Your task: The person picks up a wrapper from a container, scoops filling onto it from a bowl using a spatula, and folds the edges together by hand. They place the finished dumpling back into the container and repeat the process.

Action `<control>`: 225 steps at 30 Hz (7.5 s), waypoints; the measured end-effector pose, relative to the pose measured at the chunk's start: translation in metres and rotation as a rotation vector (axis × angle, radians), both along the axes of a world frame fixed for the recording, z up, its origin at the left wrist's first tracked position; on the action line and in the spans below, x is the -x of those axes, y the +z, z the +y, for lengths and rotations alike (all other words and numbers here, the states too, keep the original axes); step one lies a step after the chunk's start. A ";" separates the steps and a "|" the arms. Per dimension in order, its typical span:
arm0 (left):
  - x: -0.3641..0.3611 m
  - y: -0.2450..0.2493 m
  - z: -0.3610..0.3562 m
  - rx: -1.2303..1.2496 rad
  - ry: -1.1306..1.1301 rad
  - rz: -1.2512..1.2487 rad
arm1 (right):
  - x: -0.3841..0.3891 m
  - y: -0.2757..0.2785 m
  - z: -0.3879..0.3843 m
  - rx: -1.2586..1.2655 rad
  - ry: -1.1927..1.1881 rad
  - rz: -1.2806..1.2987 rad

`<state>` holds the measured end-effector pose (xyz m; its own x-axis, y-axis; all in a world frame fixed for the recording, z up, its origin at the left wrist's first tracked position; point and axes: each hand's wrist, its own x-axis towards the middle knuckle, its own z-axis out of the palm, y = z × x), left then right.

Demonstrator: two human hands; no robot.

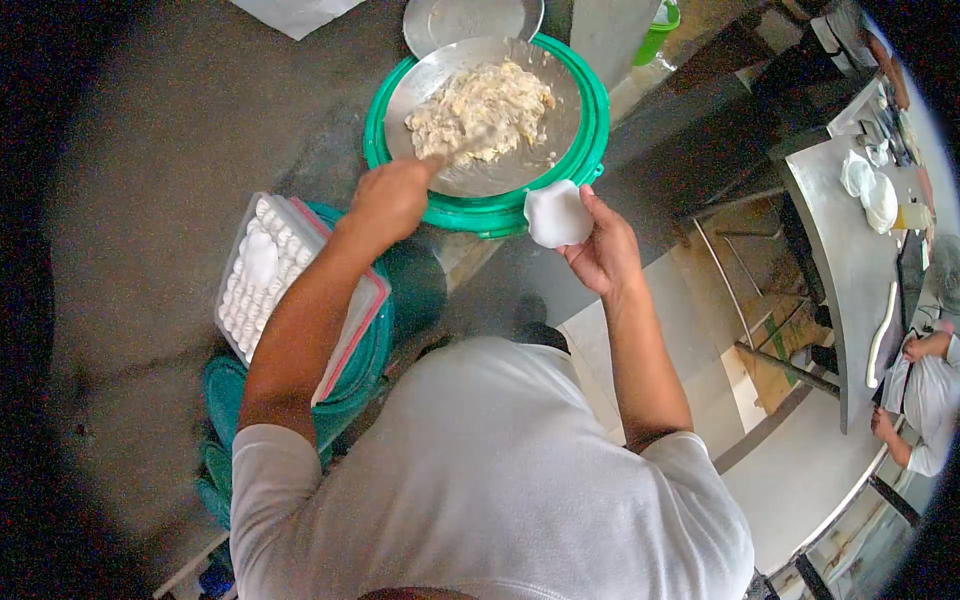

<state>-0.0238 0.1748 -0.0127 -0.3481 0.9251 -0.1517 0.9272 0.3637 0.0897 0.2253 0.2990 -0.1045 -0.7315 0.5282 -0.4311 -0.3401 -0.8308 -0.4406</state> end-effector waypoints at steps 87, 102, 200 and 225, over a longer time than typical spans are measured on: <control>-0.045 -0.034 -0.004 -0.425 0.443 -1.836 | 0.058 0.057 -0.020 -0.157 0.122 0.047; -0.051 0.015 -0.122 -0.998 0.205 -2.035 | 0.070 0.110 -0.095 -1.253 0.230 0.063; -0.059 0.045 -0.249 -1.487 0.035 -1.055 | 0.098 0.164 -0.215 -1.642 0.276 0.258; -0.066 0.044 -0.234 -1.254 0.257 -0.597 | 0.114 0.137 -0.179 -1.538 0.455 0.311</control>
<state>0.0425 -0.0595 0.0316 -0.7022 0.4753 0.5302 0.5562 -0.0988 0.8252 0.1110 0.1201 0.0326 -0.8912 0.0249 0.4528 -0.4330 0.2499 -0.8660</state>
